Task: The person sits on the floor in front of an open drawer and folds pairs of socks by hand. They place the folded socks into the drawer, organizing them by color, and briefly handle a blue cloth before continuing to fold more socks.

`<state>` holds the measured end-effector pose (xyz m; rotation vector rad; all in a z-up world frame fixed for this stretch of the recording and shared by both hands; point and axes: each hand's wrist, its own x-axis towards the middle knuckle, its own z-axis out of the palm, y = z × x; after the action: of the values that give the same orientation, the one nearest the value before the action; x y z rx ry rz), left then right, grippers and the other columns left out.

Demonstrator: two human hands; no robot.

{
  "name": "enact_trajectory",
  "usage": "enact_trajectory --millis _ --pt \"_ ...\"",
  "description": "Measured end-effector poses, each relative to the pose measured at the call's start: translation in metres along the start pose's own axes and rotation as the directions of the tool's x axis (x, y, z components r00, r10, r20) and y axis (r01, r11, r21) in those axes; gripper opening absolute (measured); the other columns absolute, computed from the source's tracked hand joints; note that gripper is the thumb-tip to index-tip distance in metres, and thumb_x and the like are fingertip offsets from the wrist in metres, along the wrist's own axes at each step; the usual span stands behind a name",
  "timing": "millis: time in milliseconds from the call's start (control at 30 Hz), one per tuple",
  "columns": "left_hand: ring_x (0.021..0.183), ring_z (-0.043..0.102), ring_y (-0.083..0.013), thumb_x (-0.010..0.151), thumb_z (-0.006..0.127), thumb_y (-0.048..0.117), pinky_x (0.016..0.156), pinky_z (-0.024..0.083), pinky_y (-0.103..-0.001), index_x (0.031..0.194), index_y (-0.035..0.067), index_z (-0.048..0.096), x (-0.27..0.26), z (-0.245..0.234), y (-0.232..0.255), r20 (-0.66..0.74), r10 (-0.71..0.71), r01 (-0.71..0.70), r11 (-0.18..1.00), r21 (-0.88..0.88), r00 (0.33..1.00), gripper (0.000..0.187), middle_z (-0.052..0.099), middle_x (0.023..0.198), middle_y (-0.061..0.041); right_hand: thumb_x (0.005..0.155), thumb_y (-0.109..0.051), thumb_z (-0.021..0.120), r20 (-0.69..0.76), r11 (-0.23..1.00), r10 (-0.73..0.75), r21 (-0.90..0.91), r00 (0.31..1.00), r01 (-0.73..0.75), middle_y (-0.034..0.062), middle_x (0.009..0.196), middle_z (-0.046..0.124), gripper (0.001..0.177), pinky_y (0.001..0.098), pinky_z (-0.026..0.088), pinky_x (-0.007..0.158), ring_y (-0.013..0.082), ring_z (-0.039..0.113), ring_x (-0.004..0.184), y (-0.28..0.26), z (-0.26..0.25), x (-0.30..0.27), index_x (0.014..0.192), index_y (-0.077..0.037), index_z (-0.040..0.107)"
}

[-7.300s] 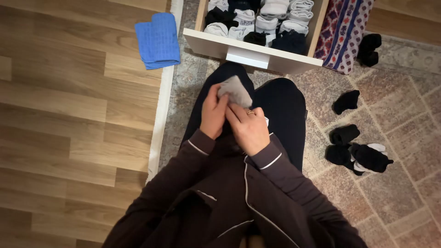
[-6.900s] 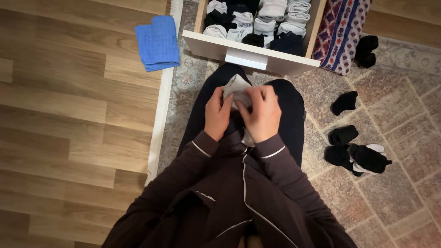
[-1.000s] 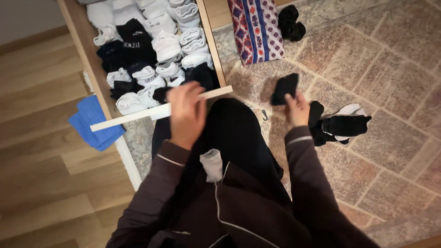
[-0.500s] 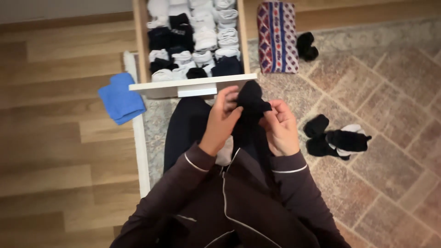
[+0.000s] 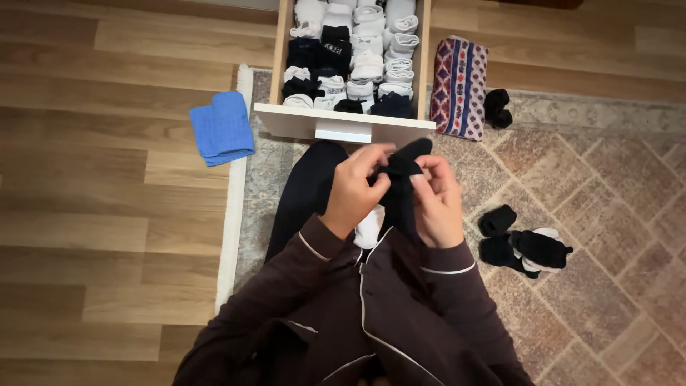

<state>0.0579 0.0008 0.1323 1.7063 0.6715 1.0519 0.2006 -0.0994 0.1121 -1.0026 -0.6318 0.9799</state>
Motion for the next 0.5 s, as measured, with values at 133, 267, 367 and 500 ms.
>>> enact_trajectory --millis 133,267,367,500 --pt "0.086 0.069 -0.0170 0.091 0.064 -0.010 0.075 0.055 -0.028 0.105 0.001 0.061 -0.026 0.018 -0.088 0.028 -0.174 0.173 0.920 -0.353 0.984 0.019 0.072 0.098 -0.009 0.104 -0.004 0.054 0.024 0.942 0.164 0.292 0.986 -0.164 0.0071 0.110 0.065 0.015 0.0269 0.054 0.088 0.0138 0.065 0.098 -0.004 0.016 0.001 0.119 -0.004 0.054" --pt "0.092 0.069 -0.0176 0.098 0.055 -0.008 0.080 0.058 -0.032 0.115 0.000 0.060 -0.027 0.010 -0.072 0.220 -0.343 0.342 0.353 -0.871 0.913 0.020 0.069 0.103 -0.010 0.102 -0.008 0.051 -0.103 0.950 0.164 0.285 0.981 -0.128 0.0110 0.106 0.067 0.013 0.0315 0.058 0.089 0.0188 0.068 0.096 0.012 0.011 0.015 0.114 -0.004 0.054" --pt "0.095 0.071 -0.0197 0.101 0.050 0.000 0.084 0.059 -0.033 0.118 -0.002 0.062 -0.026 0.007 -0.065 0.394 -0.417 0.462 0.072 -0.884 0.819 0.021 0.070 0.108 -0.012 0.106 -0.007 0.053 -0.122 0.946 0.195 0.286 0.973 -0.154 0.0115 0.107 0.066 0.011 0.0313 0.057 0.089 0.0193 0.067 0.096 0.039 -0.006 0.024 0.116 -0.003 0.055" --pt "0.100 0.072 -0.0224 0.107 0.048 0.003 0.091 0.059 -0.035 0.121 -0.004 0.062 -0.030 -0.001 -0.080 0.427 -0.424 0.464 -0.018 -0.886 0.799 0.021 0.069 0.114 -0.015 0.108 -0.005 0.054 0.030 0.950 0.183 0.252 0.983 -0.184 0.0113 0.110 0.063 0.010 0.0305 0.055 0.093 0.0198 0.066 0.100 0.057 -0.008 0.024 0.117 -0.002 0.056"
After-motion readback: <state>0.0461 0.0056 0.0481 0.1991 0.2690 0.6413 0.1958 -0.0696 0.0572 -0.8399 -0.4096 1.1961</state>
